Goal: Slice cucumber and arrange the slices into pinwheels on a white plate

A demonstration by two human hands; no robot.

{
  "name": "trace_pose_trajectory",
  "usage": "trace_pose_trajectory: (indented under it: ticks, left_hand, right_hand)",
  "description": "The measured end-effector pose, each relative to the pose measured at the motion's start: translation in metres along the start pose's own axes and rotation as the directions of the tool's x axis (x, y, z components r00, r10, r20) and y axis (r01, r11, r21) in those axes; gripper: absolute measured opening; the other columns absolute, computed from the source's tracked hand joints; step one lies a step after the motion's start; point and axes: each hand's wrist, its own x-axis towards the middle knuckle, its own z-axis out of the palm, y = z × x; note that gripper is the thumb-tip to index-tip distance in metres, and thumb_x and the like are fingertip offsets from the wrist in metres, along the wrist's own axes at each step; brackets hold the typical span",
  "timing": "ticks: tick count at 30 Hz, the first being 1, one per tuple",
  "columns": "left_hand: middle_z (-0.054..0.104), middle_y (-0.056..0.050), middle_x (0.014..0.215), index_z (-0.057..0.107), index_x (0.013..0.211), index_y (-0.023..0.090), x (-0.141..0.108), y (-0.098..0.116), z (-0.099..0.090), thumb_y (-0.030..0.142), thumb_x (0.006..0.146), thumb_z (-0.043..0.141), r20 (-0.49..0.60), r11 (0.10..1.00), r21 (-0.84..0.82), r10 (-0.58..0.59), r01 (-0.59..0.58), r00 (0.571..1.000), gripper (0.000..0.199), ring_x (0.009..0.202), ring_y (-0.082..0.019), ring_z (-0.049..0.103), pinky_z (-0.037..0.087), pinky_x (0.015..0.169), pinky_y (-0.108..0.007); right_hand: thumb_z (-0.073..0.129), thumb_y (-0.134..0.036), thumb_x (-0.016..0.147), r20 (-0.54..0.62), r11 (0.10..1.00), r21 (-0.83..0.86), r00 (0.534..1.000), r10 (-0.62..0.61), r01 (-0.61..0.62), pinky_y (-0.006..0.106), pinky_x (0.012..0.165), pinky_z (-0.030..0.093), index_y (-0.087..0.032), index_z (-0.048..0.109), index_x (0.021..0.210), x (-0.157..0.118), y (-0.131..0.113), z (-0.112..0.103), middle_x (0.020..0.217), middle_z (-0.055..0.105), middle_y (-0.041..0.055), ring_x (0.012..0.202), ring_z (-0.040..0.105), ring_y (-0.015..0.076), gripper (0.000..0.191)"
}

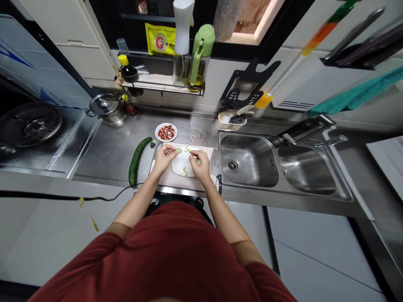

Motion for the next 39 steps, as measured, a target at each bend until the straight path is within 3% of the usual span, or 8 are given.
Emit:
trace_pose_trajectory:
  ticks: [7,19,22,24,29,31,34,39]
  left_hand:
    - [0.057,0.0,0.077,0.059,0.081,0.016,-0.013,0.018,0.008,0.028,0.067,0.074,0.078,0.996,0.05,0.072,-0.076,0.994,0.024,0.065,-0.008,0.048,0.039,0.063,-0.021]
    - [0.058,0.0,0.078,0.059,0.081,0.017,-0.017,0.018,0.017,0.03,0.065,0.076,0.132,0.998,0.017,0.064,-0.066,0.989,0.026,0.066,-0.008,0.049,0.038,0.063,-0.022]
    - [0.06,0.0,0.082,0.058,0.086,0.018,-0.017,0.02,0.016,0.032,0.064,0.076,0.148,0.995,-0.101,-0.004,0.019,0.989,0.031,0.068,-0.008,0.053,0.04,0.063,-0.021]
    - [0.062,-0.001,0.084,0.057,0.088,0.019,-0.017,0.02,0.014,0.039,0.068,0.071,0.188,0.966,-0.207,-0.117,0.156,0.975,0.032,0.067,-0.009,0.055,0.04,0.059,-0.021]
    - [0.065,-0.008,0.084,0.057,0.092,0.019,-0.017,0.017,0.015,0.058,0.077,0.055,0.431,0.797,-0.279,-0.395,0.536,0.812,0.042,0.063,-0.014,0.058,0.042,0.053,-0.026]
    - [0.065,-0.009,0.086,0.058,0.094,0.019,-0.019,0.016,0.017,0.06,0.077,0.055,0.493,0.759,-0.275,-0.416,0.59,0.765,0.044,0.064,-0.015,0.059,0.044,0.054,-0.028]
    - [0.064,-0.009,0.087,0.059,0.096,0.02,-0.02,0.015,0.021,0.059,0.077,0.056,0.536,0.726,-0.289,-0.418,0.624,0.734,0.044,0.065,-0.015,0.058,0.043,0.054,-0.028]
    - [0.061,-0.006,0.084,0.06,0.095,0.02,-0.019,0.011,0.021,0.051,0.076,0.062,0.506,0.736,-0.319,-0.401,0.597,0.764,0.036,0.063,-0.012,0.055,0.041,0.053,-0.025]
  right_hand:
    - [0.055,-0.031,0.084,0.103,0.995,0.096,0.995,0.005,-0.015,0.031,0.072,0.047,-0.025,0.063,0.101,0.019,-0.021,-0.009,0.095,0.063,0.0037,0.092,0.055,0.019,0.019]
    - [0.057,-0.034,0.084,0.155,0.991,0.136,0.987,-0.029,0.008,0.03,0.072,0.045,-0.023,0.062,0.079,0.024,-0.025,-0.008,0.089,0.062,0.0025,0.091,0.054,0.0182,0.013]
    - [0.055,-0.035,0.085,0.158,0.979,0.201,0.987,-0.013,-0.019,0.028,0.071,0.045,-0.023,0.06,0.077,0.026,-0.027,-0.01,0.088,0.062,0.0024,0.089,0.056,0.0171,0.016]
    - [0.054,-0.036,0.086,0.16,0.971,0.236,0.987,0.002,-0.041,0.028,0.071,0.045,-0.022,0.06,0.077,0.027,-0.028,-0.012,0.088,0.063,0.0024,0.089,0.057,0.0164,0.018]
    - [0.054,-0.038,0.086,0.159,0.973,0.224,0.987,0.02,-0.056,0.031,0.078,0.046,-0.023,0.059,0.075,0.03,-0.029,-0.016,0.091,0.063,0.0031,0.092,0.057,0.0174,0.019]
    - [0.054,-0.037,0.085,0.155,0.975,0.218,0.988,0.016,-0.05,0.032,0.079,0.046,-0.023,0.059,0.075,0.03,-0.028,-0.016,0.09,0.063,0.0032,0.093,0.057,0.0177,0.019]
    - [0.054,-0.037,0.085,0.153,0.975,0.217,0.988,0.01,-0.043,0.032,0.078,0.046,-0.023,0.059,0.074,0.03,-0.026,-0.015,0.09,0.063,0.0032,0.092,0.057,0.0177,0.018]
    - [0.056,-0.034,0.084,0.165,0.968,0.248,0.986,-0.012,-0.03,0.03,0.075,0.045,-0.022,0.06,0.074,0.03,-0.024,-0.014,0.089,0.063,0.0031,0.09,0.058,0.0171,0.017]
